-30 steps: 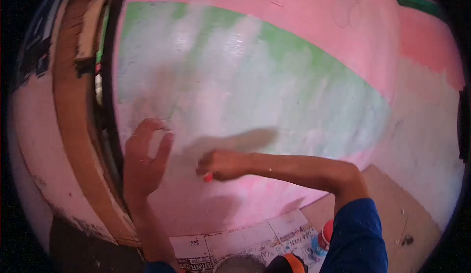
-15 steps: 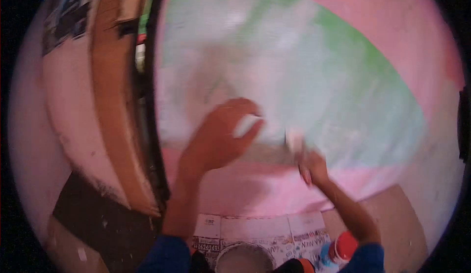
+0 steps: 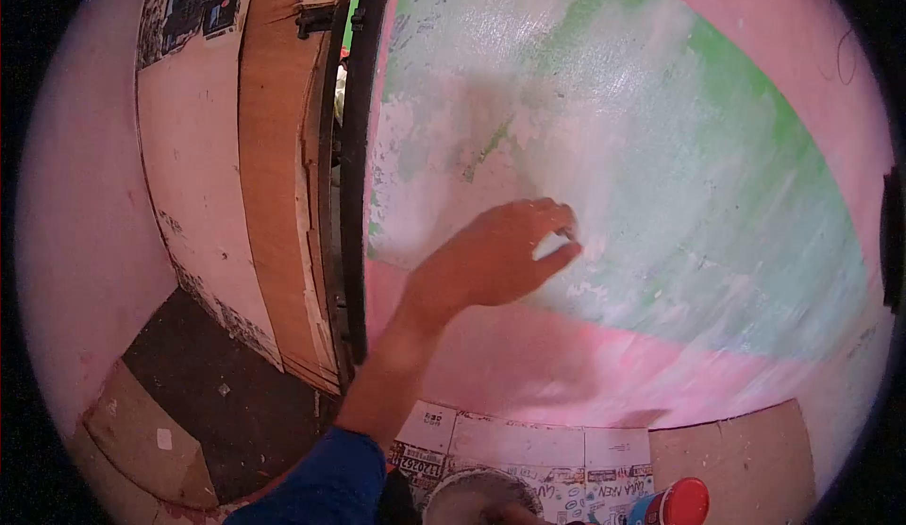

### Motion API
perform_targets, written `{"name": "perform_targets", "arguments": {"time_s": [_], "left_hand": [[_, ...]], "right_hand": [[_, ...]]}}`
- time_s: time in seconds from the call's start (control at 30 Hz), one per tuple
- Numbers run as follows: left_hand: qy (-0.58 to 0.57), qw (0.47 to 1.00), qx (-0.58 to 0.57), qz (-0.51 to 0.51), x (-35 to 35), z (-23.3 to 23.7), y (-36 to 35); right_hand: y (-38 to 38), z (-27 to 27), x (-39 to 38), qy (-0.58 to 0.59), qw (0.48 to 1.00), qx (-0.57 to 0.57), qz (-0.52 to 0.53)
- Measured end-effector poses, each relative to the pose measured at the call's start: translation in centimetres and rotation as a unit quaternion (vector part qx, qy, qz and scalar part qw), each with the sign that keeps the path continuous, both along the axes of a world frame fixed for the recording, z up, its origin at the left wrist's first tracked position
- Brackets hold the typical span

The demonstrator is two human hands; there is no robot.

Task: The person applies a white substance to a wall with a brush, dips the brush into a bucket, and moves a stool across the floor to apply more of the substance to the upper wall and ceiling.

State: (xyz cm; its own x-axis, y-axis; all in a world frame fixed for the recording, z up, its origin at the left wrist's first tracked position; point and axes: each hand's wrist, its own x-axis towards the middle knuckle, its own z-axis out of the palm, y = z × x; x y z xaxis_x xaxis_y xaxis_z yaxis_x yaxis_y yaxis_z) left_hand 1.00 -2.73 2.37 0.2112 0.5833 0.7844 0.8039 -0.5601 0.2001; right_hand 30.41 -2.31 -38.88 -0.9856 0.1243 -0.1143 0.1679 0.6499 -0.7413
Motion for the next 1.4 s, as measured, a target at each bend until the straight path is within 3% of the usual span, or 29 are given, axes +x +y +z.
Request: {"name": "perform_targets", "arguments": {"time_s": [0.13, 0.2, 0.23, 0.27, 0.3, 0.33, 0.37, 0.4, 0.47, 0.5, 0.57, 0.63, 0.83, 0.9, 0.93, 0.97, 1.03, 1.1, 1.13, 1.17, 1.23, 1.27, 1.33, 1.4], "left_hand": [[-0.046, 0.995, 0.047, 0.079, -3.6, 0.9, -1.8], [-0.161, 0.965, 0.122, 0.168, -5.0, 1.3, -2.9], [-0.166, 0.965, 0.118, 0.165, -5.4, 1.5, -3.4], [-0.225, 0.945, 0.157, 0.176, -5.7, 1.7, -3.9], [-0.284, 0.920, 0.198, 0.186, -6.2, 1.9, -4.3], [-0.289, 0.918, 0.201, 0.181, -6.8, 1.9, -4.4], [-0.327, 0.904, 0.203, 0.184, -7.4, 1.8, -4.6], [-0.366, 0.889, 0.205, 0.186, -8.0, 1.8, -4.7], [-0.386, 0.881, 0.206, 0.181, -8.8, 1.8, -5.2], [-0.403, 0.875, 0.198, 0.181, -9.2, 1.7, -5.5], [-0.412, 0.870, 0.211, 0.170, -10.1, 1.2, -5.6], [-0.418, 0.867, 0.220, 0.160, -10.9, 0.9, -5.5], [-0.439, 0.859, 0.219, 0.149, -11.5, 0.5, -5.8], [-0.442, 0.859, 0.222, 0.132, -11.7, 0.4, -5.7], [-0.442, 0.860, 0.226, 0.117, -11.6, 0.3, -5.6], [-0.444, 0.860, 0.225, 0.116, -11.6, 0.3, -5.6], [-0.446, 0.858, 0.226, 0.118, -11.5, 0.4, -5.8], [-0.455, 0.855, 0.220, 0.115, -11.7, 0.5, -6.4], [-0.465, 0.852, 0.213, 0.113, -11.8, 0.5, -6.6], [-0.467, 0.850, 0.215, 0.113, -12.0, 0.4, -6.7], [-0.465, 0.844, 0.237, 0.123, -12.6, 0.2, -6.9], [-0.464, 0.845, 0.236, 0.122, -12.5, 0.3, -7.1], [-0.461, 0.838, 0.264, 0.124, -12.4, 0.5, -7.6], [-0.454, 0.840, 0.270, 0.125, -12.3, 0.5, -7.7]], "right_hand": [[4.1, 6.7, 1.8, 0.034, 0.996, 0.041, -0.067], [7.2, 12.7, 2.2, 0.064, 0.969, 0.228, -0.065], [8.0, 17.1, 1.4, 0.062, 0.941, 0.313, -0.110], [7.4, 23.7, -0.5, -0.003, 0.898, 0.415, -0.147], [8.4, 27.0, -1.0, 0.037, 0.837, 0.507, -0.201], [8.3, 31.6, -3.6, 0.141, 0.886, 0.324, -0.301], [8.2, 36.2, -6.2, 0.335, 0.874, 0.042, -0.350], [8.1, 40.8, -8.7, 0.497, 0.781, -0.132, -0.353], [6.6, 50.2, -13.8, 0.566, 0.768, -0.064, -0.294], [7.0, 54.5, -16.0, 0.554, 0.789, 0.018, -0.266], [6.1, 60.4, -21.1, 0.604, 0.776, 0.065, -0.170], [7.1, 64.3, -25.3, 0.604, 0.785, 0.108, -0.083], [7.0, 69.9, -31.7, 0.588, 0.760, 0.275, -0.013], [3.5, 71.1, -32.1, 0.637, 0.597, 0.488, 0.008], [1.9, 70.3, -32.7, 0.642, 0.571, 0.508, 0.072], [2.7, 69.9, -32.9, 0.640, 0.572, 0.508, 0.071], [5.2, 68.3, -33.9, 0.465, 0.417, 0.780, 0.047], [5.9, 63.3, -33.6, 0.412, 0.439, 0.795, 0.078], [4.6, 60.2, -32.7, 0.363, 0.480, 0.796, 0.064], [4.1, 57.2, -31.7, 0.346, 0.558, 0.750, 0.080], [3.6, 52.1, -30.2, 0.351, 0.605, 0.698, 0.153], [3.1, 51.1, -29.9, 0.351, 0.605, 0.698, 0.152], [2.6, 49.8, -29.6, 0.257, 0.842, 0.465, 0.089], [4.3, 52.8, -31.1, 0.294, 0.828, 0.475, 0.038]]}}
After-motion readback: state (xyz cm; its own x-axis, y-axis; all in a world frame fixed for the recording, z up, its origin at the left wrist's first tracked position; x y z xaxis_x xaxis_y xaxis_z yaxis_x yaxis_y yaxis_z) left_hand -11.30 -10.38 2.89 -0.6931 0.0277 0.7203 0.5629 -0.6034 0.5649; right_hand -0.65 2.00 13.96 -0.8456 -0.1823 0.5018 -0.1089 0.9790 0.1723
